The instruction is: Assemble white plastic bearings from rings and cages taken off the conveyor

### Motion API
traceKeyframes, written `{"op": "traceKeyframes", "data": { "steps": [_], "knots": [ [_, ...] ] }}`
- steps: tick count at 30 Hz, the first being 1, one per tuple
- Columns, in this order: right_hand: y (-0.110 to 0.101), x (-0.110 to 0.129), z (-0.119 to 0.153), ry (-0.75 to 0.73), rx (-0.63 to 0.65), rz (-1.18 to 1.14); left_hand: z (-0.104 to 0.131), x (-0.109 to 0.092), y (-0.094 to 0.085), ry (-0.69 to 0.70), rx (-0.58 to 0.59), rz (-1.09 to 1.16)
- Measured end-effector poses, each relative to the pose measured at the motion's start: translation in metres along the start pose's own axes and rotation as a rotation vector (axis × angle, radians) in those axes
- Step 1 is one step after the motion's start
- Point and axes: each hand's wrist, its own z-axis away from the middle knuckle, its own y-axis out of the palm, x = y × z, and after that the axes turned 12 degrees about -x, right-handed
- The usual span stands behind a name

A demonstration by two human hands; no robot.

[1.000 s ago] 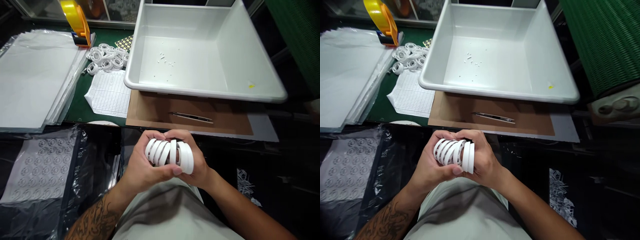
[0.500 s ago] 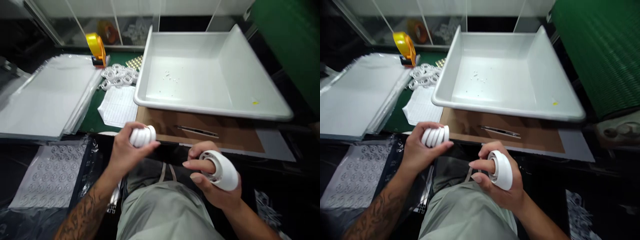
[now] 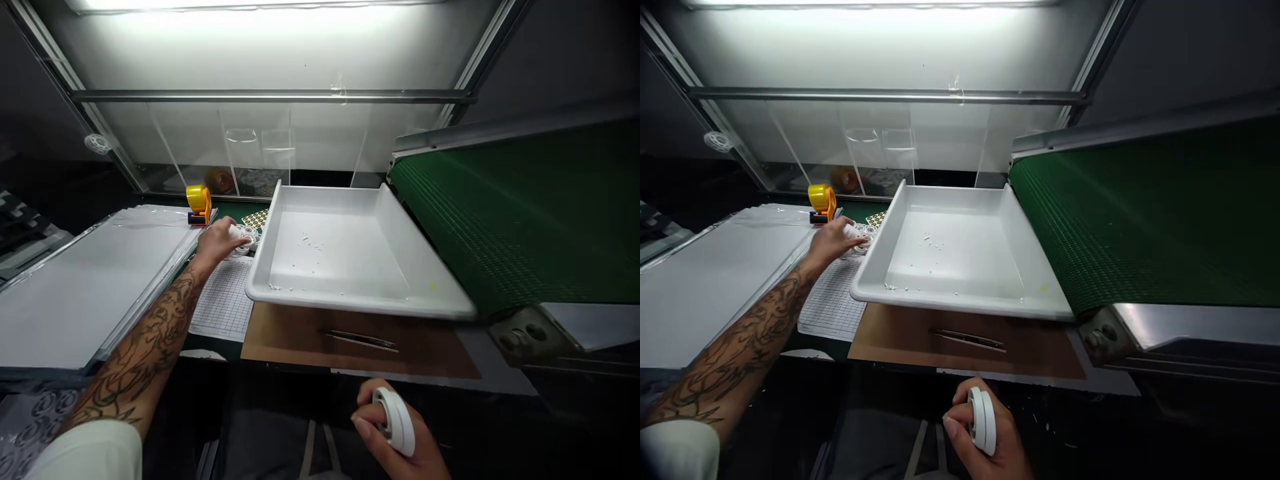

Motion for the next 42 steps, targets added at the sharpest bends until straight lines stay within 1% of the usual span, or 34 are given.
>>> {"op": "traceKeyframes", "data": {
  "steps": [1, 3, 5, 6, 7, 8, 9, 10, 11, 12, 14, 16, 19, 22, 24, 26, 28, 29, 32, 34, 36, 38, 40, 42],
  "knots": [
    [-0.001, 0.0, 0.001, -0.003, 0.009, 0.006, 0.007, -0.003, -0.011, 0.008, -0.012, 0.004],
    [-0.003, 0.003, 0.0, -0.051, 0.018, 0.017, 0.034, -0.012, -0.036, 0.005, -0.049, 0.017],
    [-0.001, 0.01, -0.006, -0.145, 0.043, 0.021, 0.075, -0.023, -0.058, -0.036, -0.085, 0.04],
    [0.001, 0.014, -0.01, -0.194, 0.081, 0.01, 0.1, -0.031, -0.066, -0.064, -0.11, 0.06],
    [0.004, 0.018, -0.015, -0.236, 0.13, -0.007, 0.127, -0.04, -0.072, -0.086, -0.084, 0.122],
    [0.008, 0.022, -0.019, -0.281, 0.172, -0.022, 0.154, -0.05, -0.074, -0.106, -0.035, 0.289],
    [0.012, 0.025, -0.024, -0.34, 0.203, -0.028, 0.18, -0.06, -0.074, -0.098, 0.03, 0.431],
    [0.017, 0.028, -0.027, -0.406, 0.219, -0.023, 0.204, -0.071, -0.072, -0.101, 0.118, 0.56],
    [0.021, 0.031, -0.03, -0.475, 0.221, -0.008, 0.224, -0.081, -0.067, -0.161, 0.172, 0.67],
    [0.026, 0.032, -0.031, -0.535, 0.218, 0.014, 0.24, -0.089, -0.061, -0.242, 0.176, 0.769],
    [0.033, 0.032, -0.031, -0.598, 0.213, 0.056, 0.26, -0.1, -0.049, -0.33, 0.141, 0.871],
    [0.039, 0.029, -0.029, -0.618, 0.203, 0.058, 0.268, -0.102, -0.041, -0.33, 0.143, 0.91],
    [0.043, 0.025, -0.024, -0.604, 0.157, -0.006, 0.276, -0.101, -0.041, -0.262, 0.236, 0.929],
    [0.043, 0.027, -0.02, -0.514, 0.137, -0.031, 0.284, -0.101, -0.045, -0.239, 0.347, 0.959],
    [0.041, 0.029, -0.019, -0.47, 0.133, -0.037, 0.284, -0.103, -0.048, -0.317, 0.445, 0.995],
    [0.04, 0.031, -0.017, -0.446, 0.13, -0.076, 0.279, -0.104, -0.048, -0.46, 0.535, 1.045],
    [0.041, 0.03, -0.016, -0.453, 0.13, -0.098, 0.273, -0.106, -0.047, -0.582, 0.583, 1.081],
    [0.042, 0.029, -0.016, -0.47, 0.124, -0.09, 0.271, -0.106, -0.047, -0.608, 0.595, 1.089],
    [0.045, 0.023, -0.014, -0.52, 0.089, -0.046, 0.27, -0.111, -0.047, -0.617, 0.592, 1.045],
    [0.046, 0.02, -0.013, -0.493, 0.094, -0.067, 0.273, -0.115, -0.047, -0.591, 0.555, 0.971],
    [0.046, 0.018, -0.01, -0.391, 0.135, -0.131, 0.278, -0.12, -0.048, -0.539, 0.502, 0.883],
    [0.045, 0.018, -0.008, -0.249, 0.183, -0.206, 0.281, -0.123, -0.048, -0.482, 0.465, 0.814],
    [0.044, 0.02, -0.006, -0.122, 0.212, -0.268, 0.284, -0.125, -0.048, -0.439, 0.439, 0.79],
    [0.044, 0.022, -0.006, -0.057, 0.214, -0.306, 0.286, -0.124, -0.046, -0.4, 0.415, 0.789]
  ]
}}
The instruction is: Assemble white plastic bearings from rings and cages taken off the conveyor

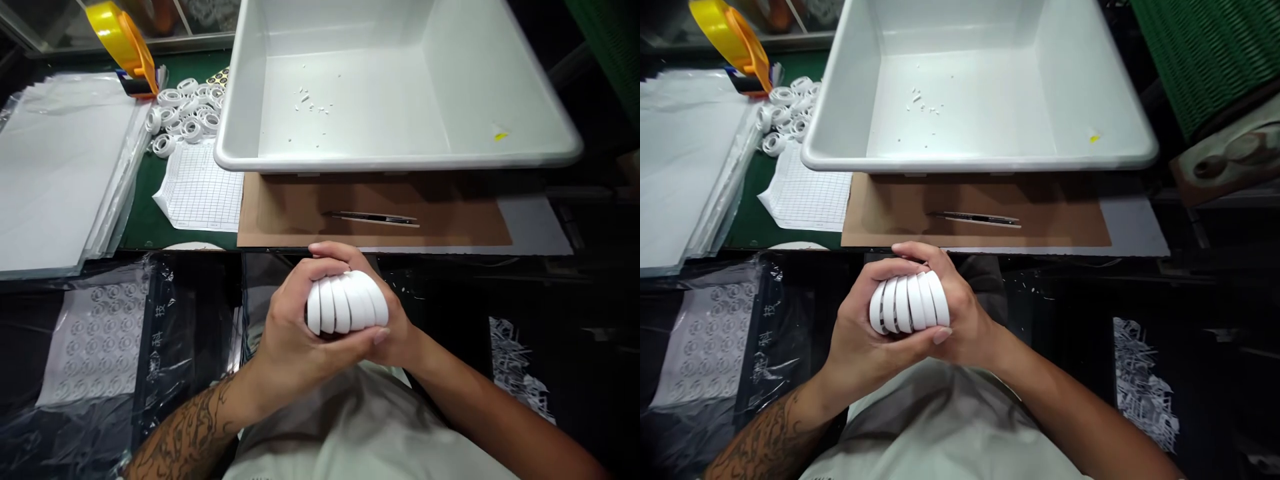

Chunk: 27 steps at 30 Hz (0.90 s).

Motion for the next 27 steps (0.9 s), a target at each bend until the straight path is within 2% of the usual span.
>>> {"op": "traceKeyframes", "data": {
  "steps": [5, 8, 11, 17, 22, 27],
  "knots": [
    [0.0, 0.002, -0.002, -0.007, 0.031, -0.065, -0.001, 0.005, 0.0, 0.14, 0.012, -0.004],
    [-0.002, 0.003, -0.003, 0.019, 0.045, -0.074, -0.001, 0.006, 0.0, 0.158, 0.027, 0.021],
    [-0.004, 0.006, -0.004, 0.022, 0.044, -0.07, -0.001, 0.006, -0.003, 0.106, 0.034, 0.069],
    [-0.006, 0.016, -0.007, 0.025, 0.007, 0.013, -0.002, -0.003, -0.006, -0.128, 0.047, 0.114],
    [-0.004, 0.018, -0.003, 0.027, -0.04, 0.072, -0.005, -0.011, -0.001, -0.119, 0.006, 0.101],
    [-0.004, 0.026, 0.002, 0.077, 0.016, 0.036, -0.006, -0.015, -0.004, -0.052, 0.021, 0.039]
  ]
}}
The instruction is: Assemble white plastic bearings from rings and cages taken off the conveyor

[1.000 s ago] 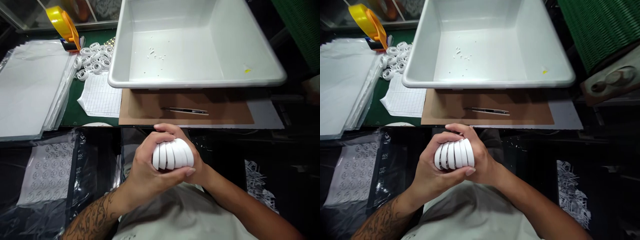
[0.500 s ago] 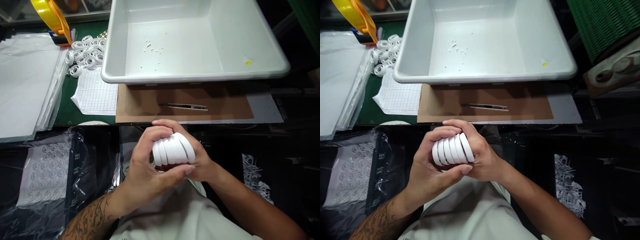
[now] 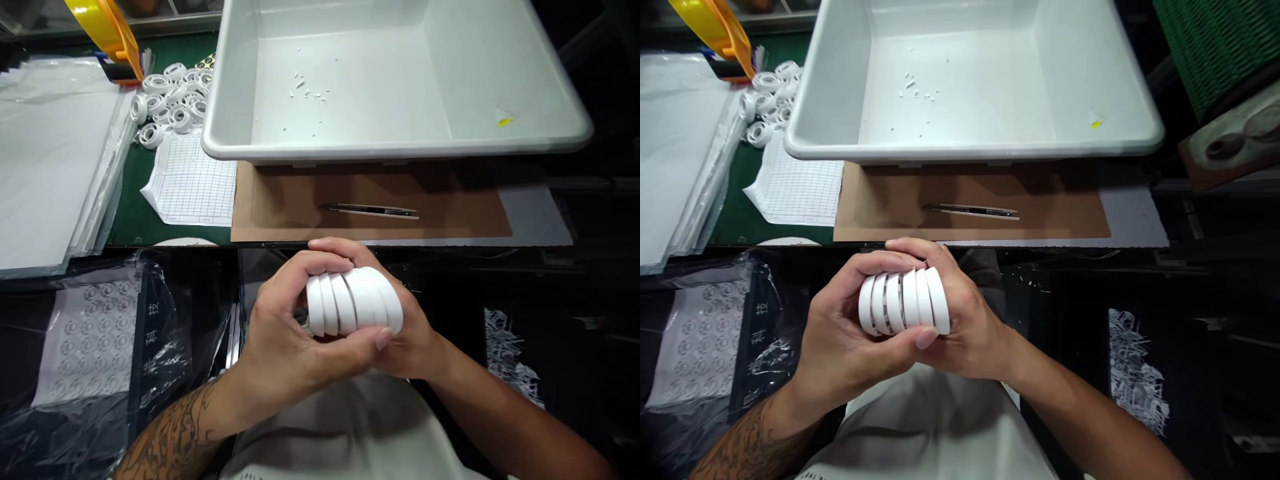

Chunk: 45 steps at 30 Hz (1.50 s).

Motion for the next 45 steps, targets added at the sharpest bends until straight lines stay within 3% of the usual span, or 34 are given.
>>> {"op": "traceKeyframes", "data": {
  "steps": [4, 12, 18, 24, 29, 32, 36, 45],
  "knots": [
    [0.0, 0.01, 0.0, -0.022, 0.004, -0.021, 0.001, -0.002, -0.002, 0.078, 0.012, -0.038],
    [-0.004, 0.018, 0.0, -0.259, 0.014, 0.177, 0.005, -0.011, 0.001, 0.211, -0.003, -0.004],
    [0.0, 0.027, 0.004, -0.305, -0.121, 0.267, 0.005, -0.02, 0.002, 0.213, 0.028, 0.06],
    [0.003, 0.035, 0.003, -0.502, -0.17, 0.516, 0.001, -0.028, 0.013, 0.13, -0.073, 0.15],
    [0.007, 0.02, 0.007, -0.457, -0.21, 0.526, -0.003, -0.019, 0.013, -0.159, -0.019, 0.353],
    [0.004, 0.015, 0.008, -0.299, -0.158, 0.369, -0.003, -0.009, 0.006, -0.251, 0.052, 0.473],
    [0.001, 0.016, 0.006, -0.106, -0.136, 0.092, 0.002, 0.0, -0.004, -0.25, 0.126, 0.495],
    [-0.001, 0.013, 0.008, -0.029, -0.133, -0.033, 0.007, -0.001, -0.016, -0.252, 0.199, 0.298]
  ]
}}
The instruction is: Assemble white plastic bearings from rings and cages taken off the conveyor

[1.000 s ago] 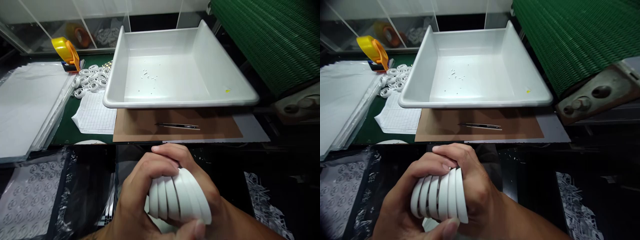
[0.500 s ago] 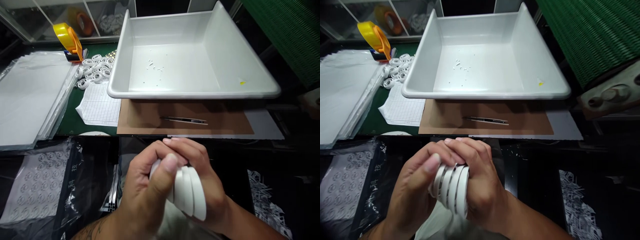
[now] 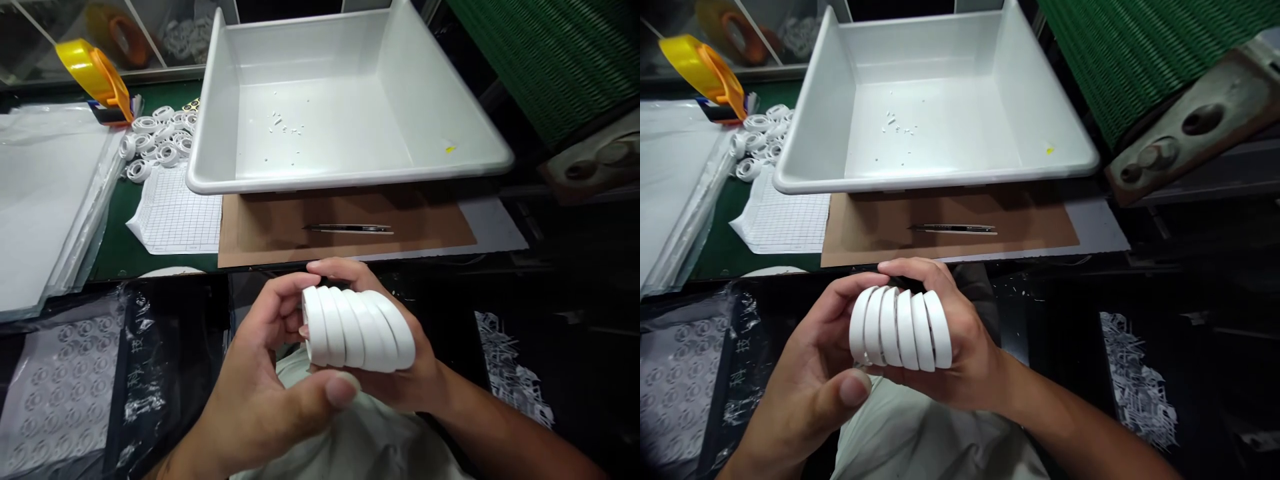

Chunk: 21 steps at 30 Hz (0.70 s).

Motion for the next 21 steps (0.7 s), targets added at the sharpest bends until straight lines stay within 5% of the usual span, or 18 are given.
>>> {"op": "traceKeyframes", "data": {
  "steps": [7, 18, 21],
  "knots": [
    [-0.003, -0.007, 0.001, 0.018, -0.003, 0.008, 0.002, 0.001, 0.002, -0.044, -0.03, -0.068],
    [-0.01, -0.015, -0.007, -0.4, 0.01, 0.311, -0.01, 0.003, 0.001, -0.08, -0.001, -0.05],
    [-0.008, -0.018, -0.005, -0.28, 0.037, 0.201, -0.009, 0.005, 0.005, -0.011, -0.056, -0.126]
  ]
}}
